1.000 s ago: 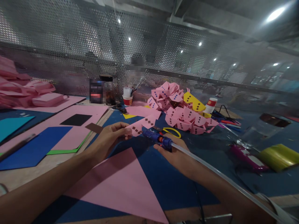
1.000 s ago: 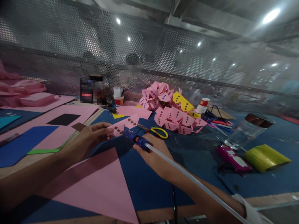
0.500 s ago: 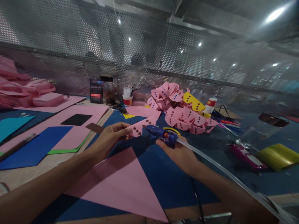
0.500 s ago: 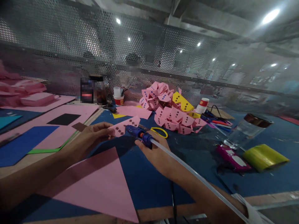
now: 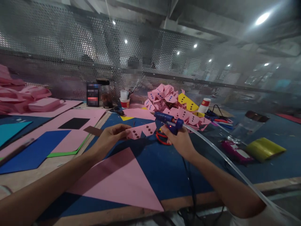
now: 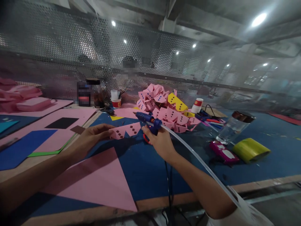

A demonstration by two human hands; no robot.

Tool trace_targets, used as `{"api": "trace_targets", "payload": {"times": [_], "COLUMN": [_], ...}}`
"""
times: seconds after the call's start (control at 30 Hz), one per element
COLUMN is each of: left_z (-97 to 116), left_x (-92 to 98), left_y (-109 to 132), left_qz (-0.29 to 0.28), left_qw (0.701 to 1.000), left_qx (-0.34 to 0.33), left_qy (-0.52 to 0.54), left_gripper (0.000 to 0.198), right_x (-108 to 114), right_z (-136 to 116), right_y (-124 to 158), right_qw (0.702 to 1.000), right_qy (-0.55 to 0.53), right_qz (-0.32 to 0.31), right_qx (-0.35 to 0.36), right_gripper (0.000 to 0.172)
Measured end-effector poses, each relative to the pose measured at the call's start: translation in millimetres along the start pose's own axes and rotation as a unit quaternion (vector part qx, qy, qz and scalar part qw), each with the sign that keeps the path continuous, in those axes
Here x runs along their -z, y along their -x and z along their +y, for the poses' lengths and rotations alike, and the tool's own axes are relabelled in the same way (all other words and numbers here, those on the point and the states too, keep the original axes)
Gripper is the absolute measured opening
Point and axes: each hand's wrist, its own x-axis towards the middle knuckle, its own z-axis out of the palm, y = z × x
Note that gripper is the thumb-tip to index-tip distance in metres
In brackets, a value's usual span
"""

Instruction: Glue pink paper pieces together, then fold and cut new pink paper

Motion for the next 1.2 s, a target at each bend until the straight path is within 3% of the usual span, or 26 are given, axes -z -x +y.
{"api": "trace_targets", "payload": {"times": [0.4, 0.63, 0.83, 0.93, 1.2], "left_z": [-8, -9, -15, -14, -5], "left_x": [1.9, -1.0, -0.6, -0.8, -2.9], "left_y": [-2, -1, 3, 6, 15], "left_qz": [0.009, -0.008, -0.027, -0.023, -0.012], "left_qw": [0.993, 0.987, 0.983, 0.981, 0.976], "left_qx": [-0.078, -0.121, -0.133, -0.136, -0.127], "left_qy": [-0.088, -0.107, -0.122, -0.135, -0.178], "left_gripper": [0.044, 0.044, 0.034, 0.032, 0.034], "right_x": [16, 48, 78, 95, 125], "right_z": [12, 30, 37, 39, 54], "right_y": [-5, 21, 45, 51, 62], "right_qw": [0.999, 0.994, 0.982, 0.961, 0.894], "right_qy": [-0.012, 0.092, 0.178, 0.260, 0.444], "right_qz": [0.025, 0.050, 0.070, 0.083, 0.057], "right_qx": [-0.019, -0.043, -0.005, 0.050, 0.019], "right_gripper": [0.040, 0.047, 0.042, 0.036, 0.018]}}
